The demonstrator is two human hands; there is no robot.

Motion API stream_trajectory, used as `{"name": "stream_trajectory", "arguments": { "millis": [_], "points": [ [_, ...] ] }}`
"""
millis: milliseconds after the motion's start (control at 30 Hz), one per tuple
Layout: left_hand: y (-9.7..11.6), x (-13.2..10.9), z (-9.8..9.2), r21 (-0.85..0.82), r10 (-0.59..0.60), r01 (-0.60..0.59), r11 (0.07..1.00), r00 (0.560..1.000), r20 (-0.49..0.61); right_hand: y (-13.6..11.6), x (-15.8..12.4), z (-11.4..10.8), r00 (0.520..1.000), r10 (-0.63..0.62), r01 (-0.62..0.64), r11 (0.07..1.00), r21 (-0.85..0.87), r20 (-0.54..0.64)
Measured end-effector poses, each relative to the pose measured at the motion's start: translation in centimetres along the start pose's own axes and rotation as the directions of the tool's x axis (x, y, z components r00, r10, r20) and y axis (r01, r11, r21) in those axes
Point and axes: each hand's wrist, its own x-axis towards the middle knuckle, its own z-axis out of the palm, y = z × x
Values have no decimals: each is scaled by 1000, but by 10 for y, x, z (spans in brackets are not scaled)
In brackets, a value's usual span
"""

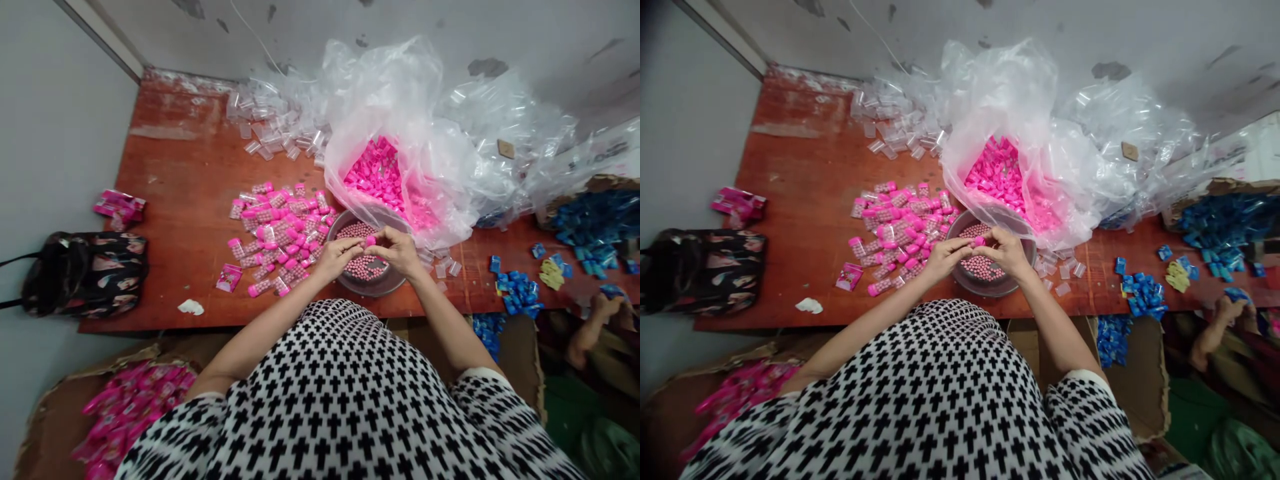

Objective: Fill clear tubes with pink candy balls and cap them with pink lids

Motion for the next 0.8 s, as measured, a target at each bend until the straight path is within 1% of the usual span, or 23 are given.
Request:
{"name": "stream_trajectory", "arguments": {
  "millis": [67,167,233,300,400,500,567,633,700,767,800],
  "points": [
    [3,-2,0,44,44,-44,998,999,-5,-2,-3,0,999,-31,32,999,-43,23],
    [9,-6,0,86,90,-88,992,996,-15,-6,-10,-4,993,-72,84,987,-138,91],
    [12,-7,0,100,113,-112,989,994,-3,-9,-16,-5,988,-88,112,972,-206,123],
    [14,-8,0,111,123,-125,986,992,25,-11,-21,-5,987,-104,133,956,-262,121],
    [12,-10,0,123,91,-96,988,995,46,-12,-25,-3,980,-135,177,925,-338,145],
    [8,-10,1,127,47,-53,990,998,50,-10,-20,-4,957,-151,244,879,-409,246],
    [6,-8,2,123,29,-37,992,997,65,-8,-12,-6,945,-138,260,866,-427,295],
    [4,-5,3,86,-4,-1,996,999,55,-8,-5,-7,949,-114,226,896,-383,294],
    [4,-2,3,-22,-72,72,997,997,-12,-9,0,-7,970,-92,152,953,-263,226],
    [4,0,2,-190,-180,159,969,979,-98,-11,0,-7,989,-61,70,995,-66,136],
    [4,1,2,-280,-239,197,940,963,-122,-10,-3,-6,994,-33,27,998,56,100]
  ]
}}
